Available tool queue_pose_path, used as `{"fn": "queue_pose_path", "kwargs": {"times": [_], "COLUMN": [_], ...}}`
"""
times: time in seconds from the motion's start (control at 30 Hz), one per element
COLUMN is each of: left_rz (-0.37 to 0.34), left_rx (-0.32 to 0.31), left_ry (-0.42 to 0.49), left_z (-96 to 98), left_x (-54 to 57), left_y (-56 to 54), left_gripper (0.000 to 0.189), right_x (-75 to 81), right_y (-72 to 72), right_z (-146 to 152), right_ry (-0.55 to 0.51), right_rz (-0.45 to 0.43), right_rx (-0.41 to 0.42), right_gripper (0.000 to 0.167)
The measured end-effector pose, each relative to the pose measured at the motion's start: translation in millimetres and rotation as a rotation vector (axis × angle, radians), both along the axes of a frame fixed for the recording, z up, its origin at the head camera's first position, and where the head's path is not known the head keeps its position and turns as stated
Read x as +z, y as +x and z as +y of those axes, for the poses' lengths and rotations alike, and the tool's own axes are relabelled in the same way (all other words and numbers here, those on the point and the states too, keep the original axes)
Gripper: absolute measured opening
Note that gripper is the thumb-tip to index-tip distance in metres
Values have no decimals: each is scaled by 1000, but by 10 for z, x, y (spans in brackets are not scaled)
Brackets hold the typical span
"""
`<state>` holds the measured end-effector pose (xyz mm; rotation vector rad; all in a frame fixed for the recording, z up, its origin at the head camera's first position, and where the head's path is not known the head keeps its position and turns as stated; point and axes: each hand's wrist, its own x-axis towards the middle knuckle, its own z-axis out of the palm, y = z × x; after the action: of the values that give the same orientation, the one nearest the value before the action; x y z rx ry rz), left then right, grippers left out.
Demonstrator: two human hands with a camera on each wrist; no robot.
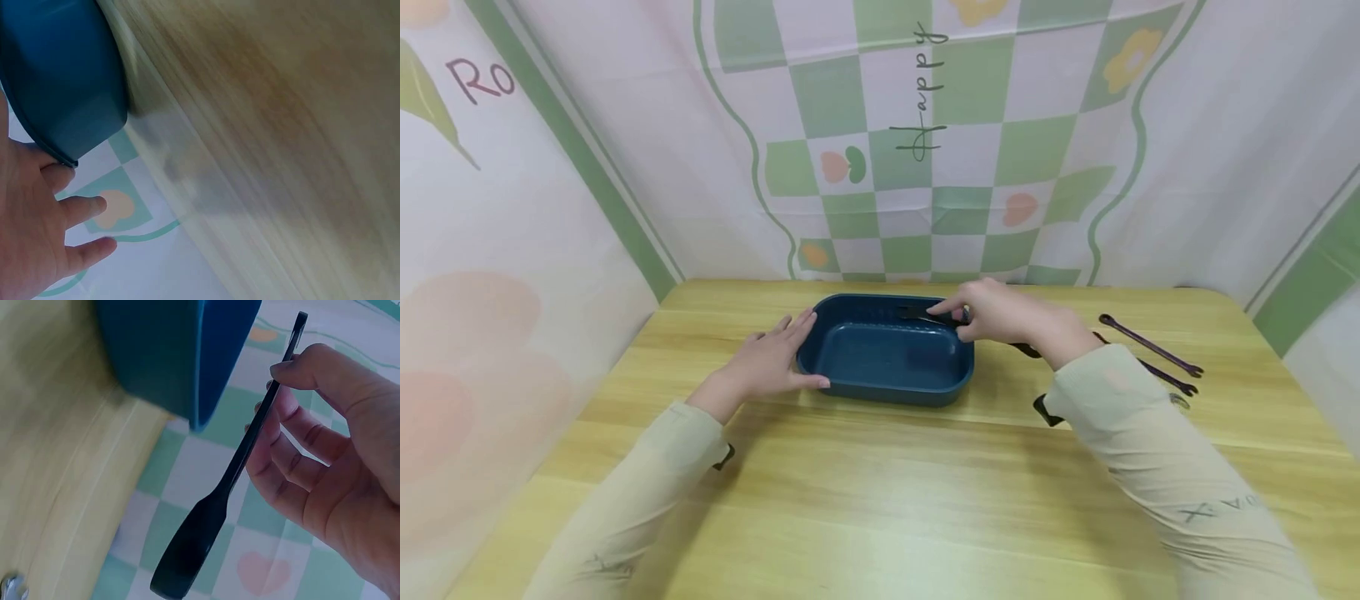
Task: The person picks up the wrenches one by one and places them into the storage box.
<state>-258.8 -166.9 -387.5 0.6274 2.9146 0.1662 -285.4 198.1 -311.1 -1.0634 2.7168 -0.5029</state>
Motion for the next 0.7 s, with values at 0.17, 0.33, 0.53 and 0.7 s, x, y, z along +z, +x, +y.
{"fn": "queue_pose_path", "kwargs": {"times": [0.17,0.33,0.53,0.7], "left_rz": [16,17,11,-20], "left_rx": [-1,3,6,12], "left_ry": [1,-4,-8,8], "left_z": [-15,-27,-23,-20], "left_x": [-16,-23,-22,-4], "left_y": [-8,-11,-7,-18], "left_gripper": [118,118,118,119], "right_x": [5,39,29,-7], "right_y": [-33,-45,-69,-91], "right_z": [-168,-331,-526,-677], "right_ry": [2,-5,-10,-30], "right_rz": [-13,-19,-62,-68], "right_rx": [36,57,62,85], "right_gripper": [52,53,54,52]}}
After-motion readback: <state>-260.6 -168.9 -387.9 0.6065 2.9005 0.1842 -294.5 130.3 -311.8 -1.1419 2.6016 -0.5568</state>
